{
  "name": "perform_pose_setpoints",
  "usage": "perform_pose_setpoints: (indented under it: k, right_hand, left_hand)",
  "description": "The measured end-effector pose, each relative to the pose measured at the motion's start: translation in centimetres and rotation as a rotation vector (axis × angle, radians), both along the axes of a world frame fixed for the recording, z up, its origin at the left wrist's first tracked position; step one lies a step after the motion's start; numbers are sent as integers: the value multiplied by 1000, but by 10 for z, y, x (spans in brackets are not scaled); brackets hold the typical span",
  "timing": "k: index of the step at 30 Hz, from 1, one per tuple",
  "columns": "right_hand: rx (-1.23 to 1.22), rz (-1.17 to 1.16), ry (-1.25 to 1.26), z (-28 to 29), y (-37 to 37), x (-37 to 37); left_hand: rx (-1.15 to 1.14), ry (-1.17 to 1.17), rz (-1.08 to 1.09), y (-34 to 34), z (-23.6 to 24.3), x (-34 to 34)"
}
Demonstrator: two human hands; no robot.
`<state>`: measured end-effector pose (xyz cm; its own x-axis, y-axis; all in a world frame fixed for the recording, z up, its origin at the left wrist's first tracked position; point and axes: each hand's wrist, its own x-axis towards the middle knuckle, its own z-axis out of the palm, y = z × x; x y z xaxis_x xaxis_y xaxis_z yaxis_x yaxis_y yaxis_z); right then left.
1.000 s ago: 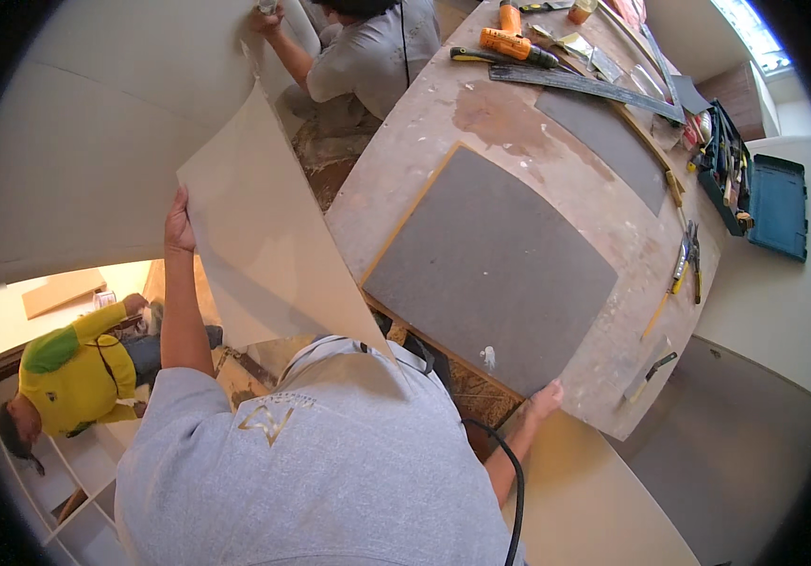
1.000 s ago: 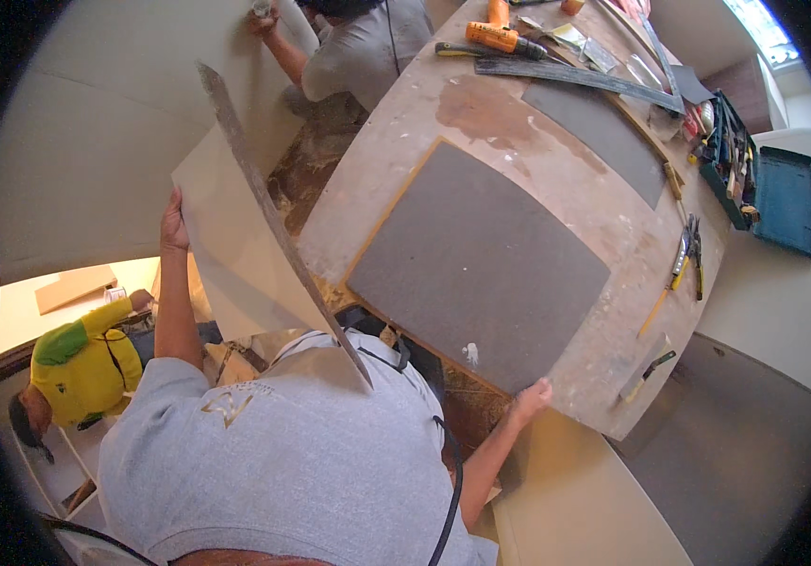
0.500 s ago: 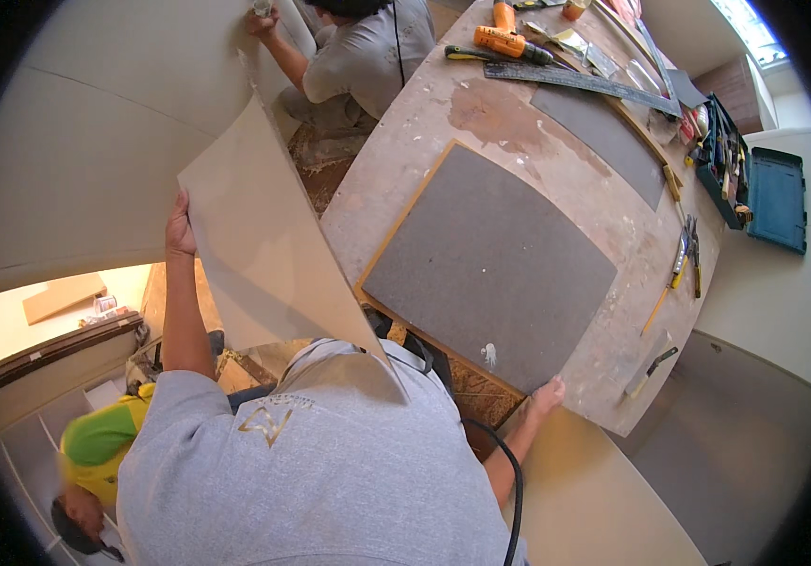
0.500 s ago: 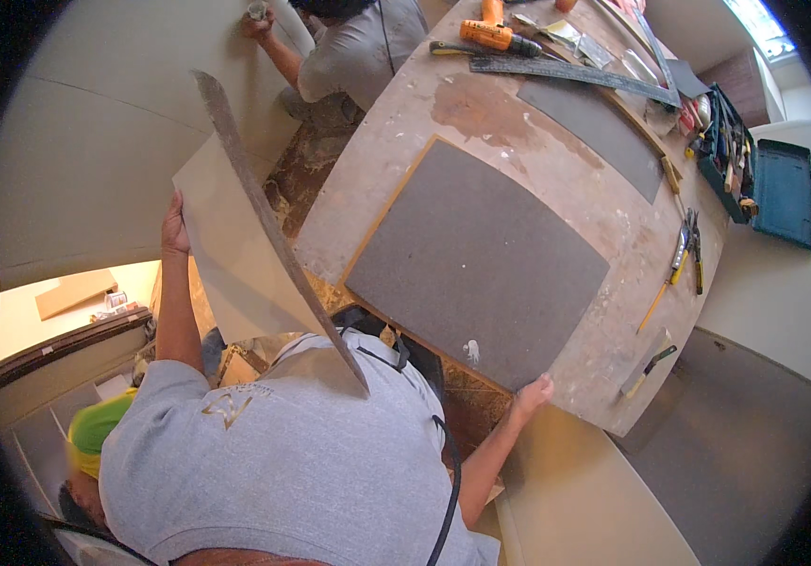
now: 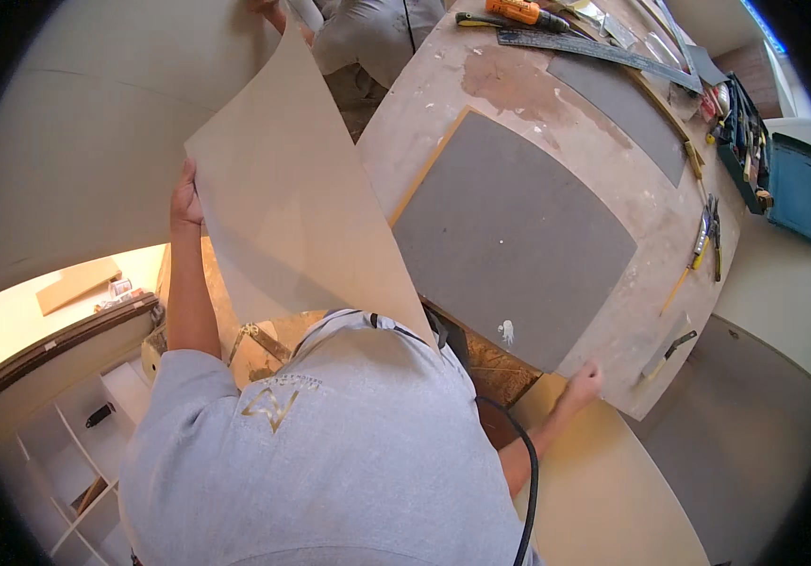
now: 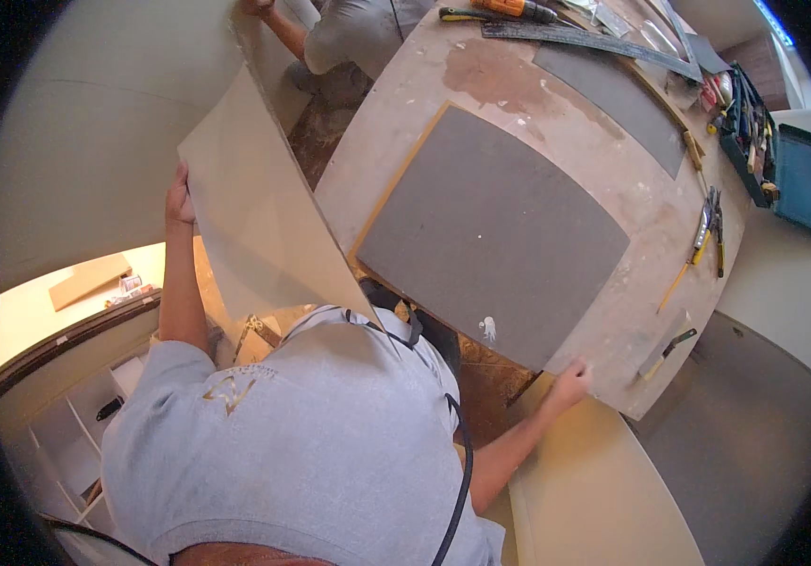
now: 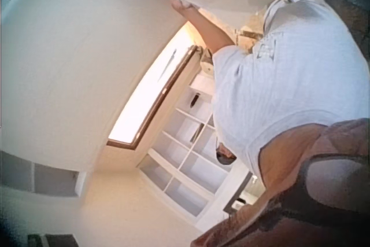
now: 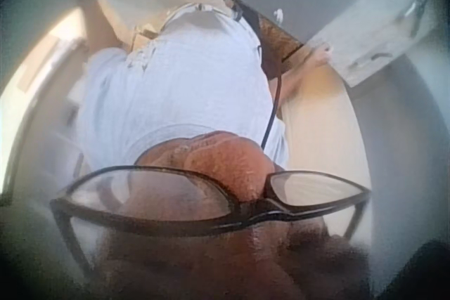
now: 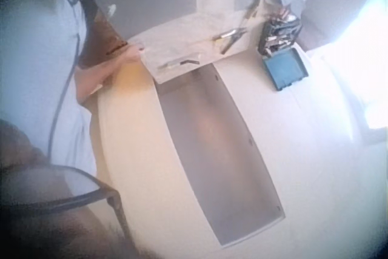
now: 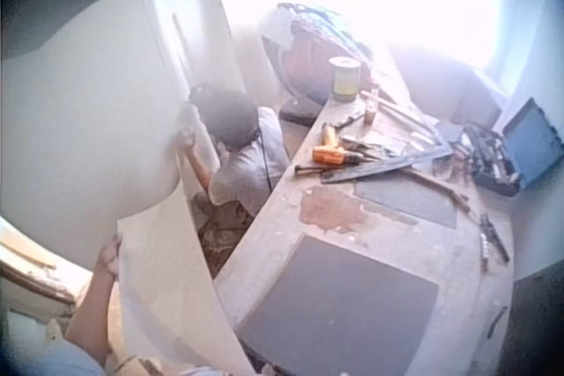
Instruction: The person takes a wooden board and laminate sheets from a shelf, aligns a sheet on top of the board over a workbench, and presses the sheet down by hand and with a wooden block.
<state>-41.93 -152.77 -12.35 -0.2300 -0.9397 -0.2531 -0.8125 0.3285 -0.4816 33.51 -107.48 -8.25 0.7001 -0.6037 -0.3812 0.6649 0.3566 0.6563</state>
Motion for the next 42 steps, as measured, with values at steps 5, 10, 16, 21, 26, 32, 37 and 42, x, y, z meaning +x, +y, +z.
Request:
perform_pose_setpoints:
  k: [5,10,16,21,26,32,37,42]
  right_hand:
    - [276,159,-1262,127,-49,102]
    - [280,451,-1147,228,-12,207]
    - [298,462,-1082,218,-45,137]
    - [352,219,-900,172,-58,106]
    - [314,134,-1005,127,-52,81]
    - [349,52,-1004,107,-56,89]
    - [365,-42,-979,95,-61,78]
    - [390,-60,-1030,117,-52,114]
  left_hand:
    - [210,-274,-195,-122,26,12]
    - [472,-421,-241,-294,45,-56]
    - [380,-401,-337,-373,26,-140]
    - [477,-207,-477,-378,1,-159]
    - [594,-617,-342,-376,-1,-191]
    - [805,-657,-216,-382,14,-201]
    - [897,-862,-136,-378,-8,-202]
    - [907,-780,-152,-383,-9,-201]
